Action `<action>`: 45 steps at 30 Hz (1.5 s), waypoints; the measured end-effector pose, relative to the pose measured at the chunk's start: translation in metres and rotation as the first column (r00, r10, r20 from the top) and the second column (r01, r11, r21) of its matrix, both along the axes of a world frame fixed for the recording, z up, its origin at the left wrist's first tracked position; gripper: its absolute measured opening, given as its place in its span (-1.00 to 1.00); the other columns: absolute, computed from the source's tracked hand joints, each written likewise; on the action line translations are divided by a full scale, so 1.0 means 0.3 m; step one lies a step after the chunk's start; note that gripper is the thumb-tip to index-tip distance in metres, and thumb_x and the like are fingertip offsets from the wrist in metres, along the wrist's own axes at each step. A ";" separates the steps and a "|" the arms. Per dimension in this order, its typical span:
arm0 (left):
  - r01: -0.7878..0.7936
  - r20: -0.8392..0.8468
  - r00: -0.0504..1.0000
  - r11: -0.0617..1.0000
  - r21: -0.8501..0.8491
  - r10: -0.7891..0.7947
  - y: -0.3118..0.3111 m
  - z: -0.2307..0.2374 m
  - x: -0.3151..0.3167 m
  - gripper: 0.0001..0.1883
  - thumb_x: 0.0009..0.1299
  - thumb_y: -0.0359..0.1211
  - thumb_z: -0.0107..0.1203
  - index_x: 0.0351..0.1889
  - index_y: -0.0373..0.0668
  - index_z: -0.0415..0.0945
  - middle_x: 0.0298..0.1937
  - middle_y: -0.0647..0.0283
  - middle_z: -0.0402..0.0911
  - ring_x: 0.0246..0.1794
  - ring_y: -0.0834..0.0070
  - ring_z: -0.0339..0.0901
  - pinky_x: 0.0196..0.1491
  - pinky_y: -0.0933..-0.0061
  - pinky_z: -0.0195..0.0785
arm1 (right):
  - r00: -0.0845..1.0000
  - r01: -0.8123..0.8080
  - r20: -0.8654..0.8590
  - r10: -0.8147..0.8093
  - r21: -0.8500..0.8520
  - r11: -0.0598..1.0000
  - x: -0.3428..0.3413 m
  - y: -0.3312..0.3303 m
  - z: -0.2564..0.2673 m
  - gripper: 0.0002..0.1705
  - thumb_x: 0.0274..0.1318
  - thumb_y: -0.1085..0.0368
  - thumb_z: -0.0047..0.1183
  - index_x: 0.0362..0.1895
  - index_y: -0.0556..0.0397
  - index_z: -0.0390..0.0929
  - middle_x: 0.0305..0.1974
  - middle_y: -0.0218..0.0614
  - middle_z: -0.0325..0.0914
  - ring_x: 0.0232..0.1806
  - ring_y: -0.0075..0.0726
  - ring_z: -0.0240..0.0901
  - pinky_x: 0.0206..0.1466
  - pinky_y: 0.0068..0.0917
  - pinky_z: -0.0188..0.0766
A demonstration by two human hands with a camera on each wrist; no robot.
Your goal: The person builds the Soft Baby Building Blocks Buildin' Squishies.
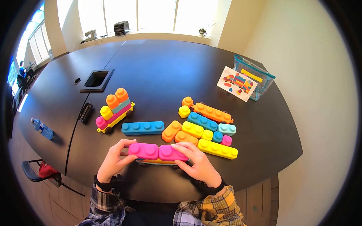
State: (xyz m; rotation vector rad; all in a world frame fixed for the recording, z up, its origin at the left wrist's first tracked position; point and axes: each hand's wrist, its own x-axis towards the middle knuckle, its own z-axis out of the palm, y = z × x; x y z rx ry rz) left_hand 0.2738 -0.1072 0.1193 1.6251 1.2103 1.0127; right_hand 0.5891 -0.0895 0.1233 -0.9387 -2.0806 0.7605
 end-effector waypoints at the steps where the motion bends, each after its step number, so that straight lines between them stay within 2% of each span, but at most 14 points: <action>1: -0.002 -0.009 1.000 1.000 0.004 0.002 -0.001 0.000 0.001 -0.45 0.38 -0.47 0.38 0.34 -0.24 0.51 0.20 0.15 0.67 0.21 0.37 0.66 0.17 0.32 0.64 | 1.000 0.000 -0.001 0.000 0.000 1.000 0.000 -0.001 0.000 -0.39 0.22 0.37 0.35 0.37 0.04 0.56 0.23 -0.07 0.56 0.26 0.05 0.53 0.34 -0.21 0.47; 3: -0.007 -0.018 1.000 1.000 0.010 0.007 0.001 0.007 -0.003 -0.44 0.37 -0.47 0.39 0.34 -0.24 0.50 0.19 0.15 0.68 0.21 0.36 0.66 0.17 0.32 0.64 | 1.000 0.004 -0.001 -0.004 -0.008 1.000 -0.002 0.000 0.001 -0.39 0.22 0.37 0.35 0.37 0.03 0.56 0.23 -0.07 0.56 0.26 0.05 0.53 0.34 -0.21 0.47; 7: 0.092 -0.207 0.976 0.992 0.086 -0.073 0.058 0.030 -0.060 -0.62 0.39 -0.52 0.24 0.19 -0.30 0.60 0.10 0.08 0.71 0.13 0.32 0.68 0.13 0.36 0.56 | 1.000 -0.001 0.006 0.001 0.003 1.000 0.004 0.004 0.000 -0.40 0.22 0.37 0.35 0.36 0.03 0.57 0.23 -0.08 0.56 0.27 0.05 0.53 0.34 -0.20 0.48; 8: 0.097 -0.222 0.974 0.972 0.216 -0.047 0.097 0.014 -0.086 -0.70 0.41 -0.52 0.17 0.10 -0.32 0.63 0.05 0.07 0.71 0.07 0.25 0.68 0.14 0.32 0.51 | 1.000 -0.006 0.017 0.006 0.011 1.000 0.005 0.006 0.001 -0.41 0.22 0.37 0.34 0.35 0.03 0.57 0.24 -0.09 0.56 0.27 0.05 0.53 0.34 -0.20 0.48; 12: -0.068 -0.280 0.947 0.951 0.303 0.157 0.247 -0.062 -0.135 -0.63 0.41 -0.41 0.28 0.16 -0.30 0.58 0.03 0.05 0.68 0.10 0.15 0.65 0.21 0.24 0.47 | 0.999 -0.010 0.035 0.010 0.011 1.000 0.005 0.006 0.007 -0.43 0.22 0.37 0.34 0.33 0.02 0.58 0.23 -0.11 0.56 0.27 0.05 0.54 0.33 -0.19 0.49; 14: 0.052 -0.529 0.828 0.914 0.403 0.186 0.303 -0.130 -0.171 -0.55 0.36 -0.38 0.38 0.19 -0.25 0.55 0.10 0.04 0.66 0.14 0.08 0.62 0.21 0.21 0.48 | 0.999 -0.014 0.040 0.014 0.015 1.000 0.008 0.009 0.006 -0.43 0.22 0.36 0.35 0.33 0.01 0.58 0.24 -0.11 0.55 0.27 0.06 0.54 0.33 -0.19 0.49; 17: 0.124 -0.588 0.805 0.945 0.304 0.083 0.336 -0.165 -0.184 -0.51 0.28 -0.42 0.43 0.17 -0.23 0.55 0.11 0.04 0.62 0.15 -0.01 0.57 0.21 0.12 0.46 | 0.998 -0.020 0.052 0.019 0.013 1.000 0.011 0.009 0.010 -0.41 0.22 0.34 0.36 0.34 0.00 0.58 0.26 -0.11 0.55 0.29 0.06 0.52 0.34 -0.19 0.48; 22: 0.136 -0.578 0.804 0.901 0.412 0.143 0.326 -0.143 -0.192 -0.51 0.27 -0.45 0.44 0.16 -0.19 0.55 0.10 0.07 0.64 0.09 0.08 0.62 0.15 0.19 0.52 | 0.994 -0.025 0.104 0.020 0.049 0.998 0.019 0.021 0.032 -0.32 0.19 0.26 0.41 0.40 0.02 0.53 0.37 -0.09 0.49 0.40 0.08 0.44 0.45 -0.14 0.40; 24: 0.035 -0.457 0.874 0.915 0.402 0.167 0.283 -0.061 -0.185 -0.48 0.25 -0.47 0.46 0.18 -0.18 0.56 0.13 0.14 0.64 0.10 0.22 0.62 0.09 0.30 0.54 | 0.997 0.071 0.037 -0.074 0.085 0.994 0.034 0.028 0.042 -0.22 0.17 0.20 0.44 0.46 0.04 0.45 0.45 -0.07 0.42 0.50 0.08 0.35 0.53 -0.12 0.30; 29: 0.024 -0.346 0.929 0.913 0.407 0.130 0.144 0.154 -0.099 -0.44 0.22 -0.48 0.50 0.21 -0.18 0.59 0.22 0.23 0.62 0.16 0.34 0.61 0.07 0.38 0.55 | 0.986 0.163 -0.045 -0.159 0.100 0.982 0.041 0.058 0.062 -0.12 0.17 0.20 0.44 0.53 0.04 0.35 0.49 -0.04 0.39 0.54 0.06 0.31 0.56 -0.13 0.26; 31: 0.112 -0.289 0.957 0.888 0.446 0.024 0.123 0.168 -0.069 -0.43 0.22 -0.47 0.50 0.22 -0.16 0.60 0.21 0.22 0.63 0.13 0.34 0.62 0.06 0.38 0.55 | 0.985 0.136 -0.119 -0.124 0.096 0.986 0.016 0.062 0.066 -0.14 0.18 0.23 0.43 0.52 0.05 0.35 0.45 -0.03 0.43 0.50 0.04 0.37 0.54 -0.15 0.27; 36: 0.132 -0.201 0.978 0.903 0.409 -0.052 0.075 0.183 -0.029 -0.45 0.26 -0.44 0.49 0.24 -0.21 0.59 0.14 0.14 0.64 0.06 0.30 0.62 0.05 0.34 0.57 | 0.973 0.147 -0.186 -0.134 0.057 0.987 0.017 0.039 0.042 -0.24 0.19 0.29 0.42 0.45 0.06 0.42 0.33 -0.08 0.55 0.38 -0.02 0.49 0.46 -0.19 0.35; 40: 0.128 -0.196 0.980 0.893 0.432 -0.045 0.059 0.134 -0.028 -0.44 0.24 -0.43 0.50 0.22 -0.22 0.59 0.15 0.09 0.66 0.09 0.18 0.62 0.16 0.23 0.53 | 0.977 0.153 -0.150 -0.149 0.017 0.988 0.019 0.001 0.025 -0.34 0.22 0.30 0.39 0.39 0.07 0.48 0.26 -0.13 0.61 0.31 -0.07 0.54 0.39 -0.24 0.40; 45: 0.098 -0.162 0.986 0.890 0.445 -0.028 0.046 0.098 -0.016 -0.45 0.22 -0.48 0.48 0.20 -0.22 0.60 0.15 0.12 0.67 0.11 0.22 0.63 0.19 0.26 0.49 | 0.959 0.121 -0.250 -0.136 -0.076 0.990 0.017 -0.010 -0.030 -0.43 0.34 0.26 0.28 0.37 0.10 0.49 0.27 -0.12 0.59 0.29 -0.13 0.54 0.40 -0.26 0.39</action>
